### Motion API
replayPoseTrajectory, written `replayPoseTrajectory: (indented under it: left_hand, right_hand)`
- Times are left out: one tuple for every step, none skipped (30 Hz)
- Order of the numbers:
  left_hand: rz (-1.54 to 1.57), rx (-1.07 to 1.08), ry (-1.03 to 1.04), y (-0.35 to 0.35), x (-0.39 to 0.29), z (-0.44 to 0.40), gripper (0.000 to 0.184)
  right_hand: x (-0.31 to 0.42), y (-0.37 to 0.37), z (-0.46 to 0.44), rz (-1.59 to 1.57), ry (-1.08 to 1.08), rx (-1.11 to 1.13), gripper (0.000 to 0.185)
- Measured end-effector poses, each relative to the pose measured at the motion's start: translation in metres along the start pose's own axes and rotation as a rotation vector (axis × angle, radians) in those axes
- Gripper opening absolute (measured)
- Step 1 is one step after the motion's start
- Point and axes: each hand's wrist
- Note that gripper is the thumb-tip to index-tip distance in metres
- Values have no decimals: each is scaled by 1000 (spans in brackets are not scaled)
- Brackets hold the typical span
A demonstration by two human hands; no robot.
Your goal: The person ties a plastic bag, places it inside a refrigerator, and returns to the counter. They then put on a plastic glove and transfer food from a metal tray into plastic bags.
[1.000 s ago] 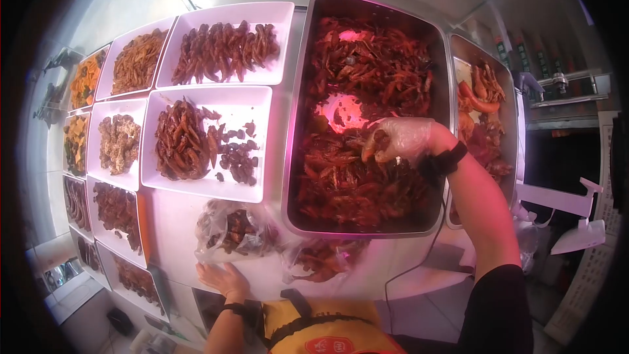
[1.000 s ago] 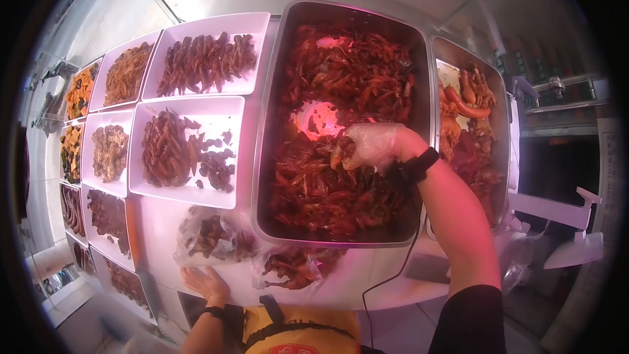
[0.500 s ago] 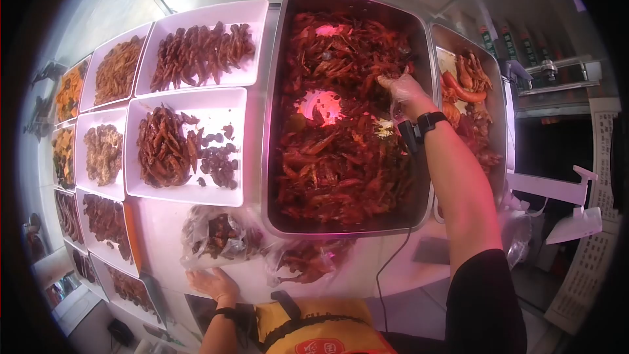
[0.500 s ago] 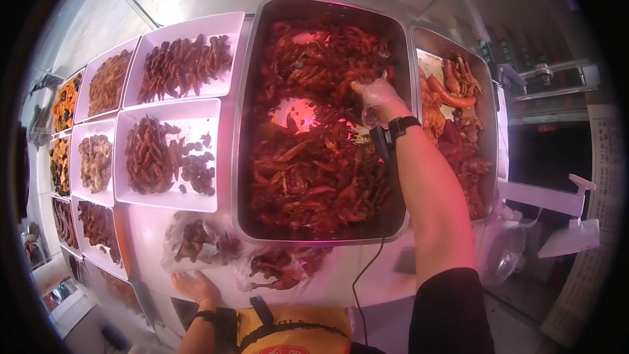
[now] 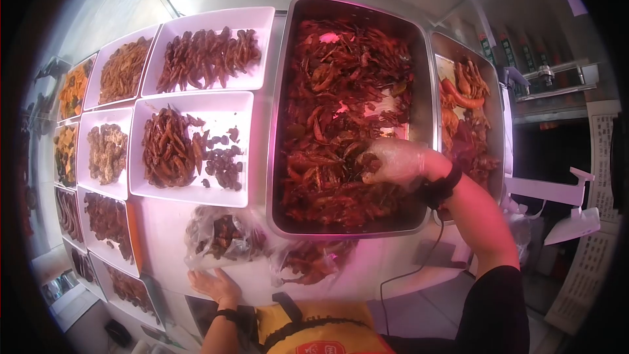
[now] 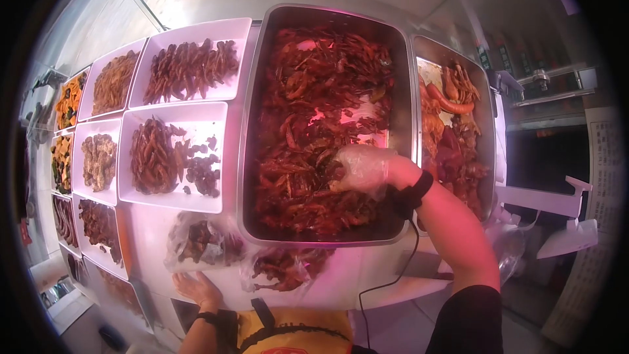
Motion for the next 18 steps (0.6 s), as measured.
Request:
replayPoseTrajectory:
  left_hand:
    - [2, 1, -3, 0, 0, 0, 62]
    - [-15, 17, -13, 0, 0, -1, 62]
    - [-33, 33, -23, 0, 0, -2, 62]
    - [-32, 29, -24, -1, -2, -2, 62]
    - [-37, 51, -43, -4, -4, -3, 63]
    - [-43, 74, -63, -6, -5, -3, 63]
    - [-47, 70, -65, -6, -4, -2, 63]
    - [-57, 85, -64, -5, -4, -1, 64]
    - [-68, 98, -61, -3, -3, -2, 65]
    - [-73, 92, -59, -1, -1, -3, 65]
    - [-112, 106, -62, 1, 1, -2, 64]
    - [-153, 123, -64, 2, 3, -2, 64]
    - [-157, 118, -64, 1, 2, -3, 64]
    - [-136, 121, -75, -1, -1, -4, 64]
    - [-116, 128, -84, -2, -2, -2, 65]
    - [-118, 126, -85, -2, -3, -2, 65]
    - [-117, 122, -78, -2, -3, -3, 65]
    - [-117, 126, -69, -3, -1, -2, 65]
  right_hand:
    - [-15, -5, 3, -120, 10, -93, 39]
    - [-33, -8, -1, -241, 17, -188, 37]
    - [-40, -14, -5, -307, -131, -374, 38]
    - [-48, -27, -5, -183, 29, -428, 38]
    - [-69, -32, -23, -380, -86, -477, 37]
    - [-89, -35, -41, -579, -205, -518, 36]
    - [-84, -45, -46, -581, -210, -517, 36]
    - [-67, -57, -49, -586, -34, -532, 35]
    - [-48, -67, -53, -589, 141, -547, 33]
    - [-27, -73, -57, -493, 88, -607, 30]
    - [-37, -76, -88, -514, -30, -647, 31]
    - [-50, -80, -122, -535, -147, -684, 31]
    - [-47, -86, -140, -559, -274, -634, 32]
    - [-33, -90, -144, -495, -188, -564, 34]
    - [-18, -95, -149, -423, -107, -488, 36]
    - [-3, -99, -153, -345, -34, -409, 39]
    - [26, -104, -135, -276, 38, -305, 39]
    - [55, -103, -114, -209, 115, -197, 39]
Point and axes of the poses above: each hand's wrist, its own z-axis away from the middle knuckle, its own y-axis out of the palm, x = y × z, and after that the axes turned 10 degrees about x, right-handed
